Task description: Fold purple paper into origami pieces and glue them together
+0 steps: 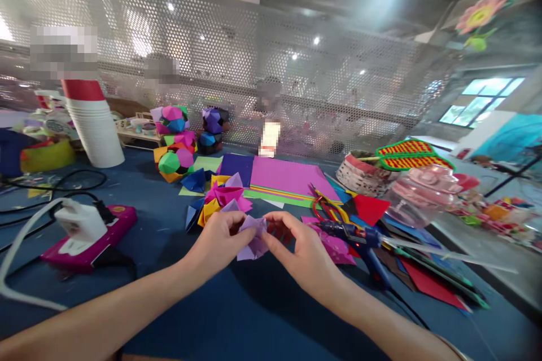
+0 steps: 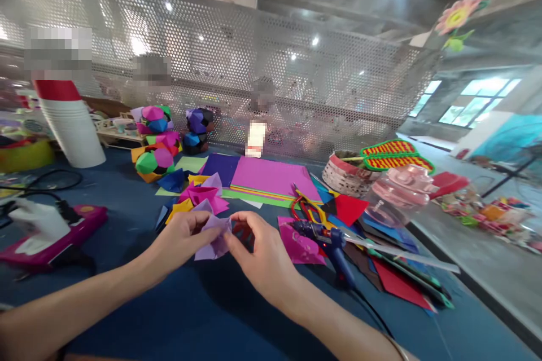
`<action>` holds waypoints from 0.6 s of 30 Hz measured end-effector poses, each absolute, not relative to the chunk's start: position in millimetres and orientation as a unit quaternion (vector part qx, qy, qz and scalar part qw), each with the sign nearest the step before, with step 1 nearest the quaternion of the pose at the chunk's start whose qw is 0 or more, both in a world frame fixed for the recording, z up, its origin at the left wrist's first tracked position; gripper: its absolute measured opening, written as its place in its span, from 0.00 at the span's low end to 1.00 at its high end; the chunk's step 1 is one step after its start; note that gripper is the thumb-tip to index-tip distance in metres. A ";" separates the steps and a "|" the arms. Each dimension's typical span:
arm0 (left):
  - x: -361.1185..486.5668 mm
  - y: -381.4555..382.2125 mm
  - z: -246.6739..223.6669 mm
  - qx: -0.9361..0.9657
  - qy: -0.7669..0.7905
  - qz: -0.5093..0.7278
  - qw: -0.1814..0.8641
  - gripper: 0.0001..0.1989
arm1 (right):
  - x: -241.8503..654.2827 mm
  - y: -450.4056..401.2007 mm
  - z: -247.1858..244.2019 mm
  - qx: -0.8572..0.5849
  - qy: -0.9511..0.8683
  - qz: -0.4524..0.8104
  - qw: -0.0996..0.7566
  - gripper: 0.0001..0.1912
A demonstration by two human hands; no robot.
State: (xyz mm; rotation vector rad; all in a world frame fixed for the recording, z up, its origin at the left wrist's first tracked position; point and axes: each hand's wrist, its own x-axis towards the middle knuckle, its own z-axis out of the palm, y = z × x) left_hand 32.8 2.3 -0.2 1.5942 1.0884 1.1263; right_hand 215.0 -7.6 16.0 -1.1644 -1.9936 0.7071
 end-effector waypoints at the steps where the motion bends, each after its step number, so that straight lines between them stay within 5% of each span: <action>1: 32.7 2.2 0.4 0.635 0.437 0.441 0.459 0.10 | 213.3 -8.0 12.8 -0.442 -0.769 0.276 0.371 0.12; 18: 32.5 0.5 0.7 0.669 0.409 0.464 0.412 0.13 | 212.7 -6.9 -2.0 -0.323 -0.830 0.091 0.447 0.09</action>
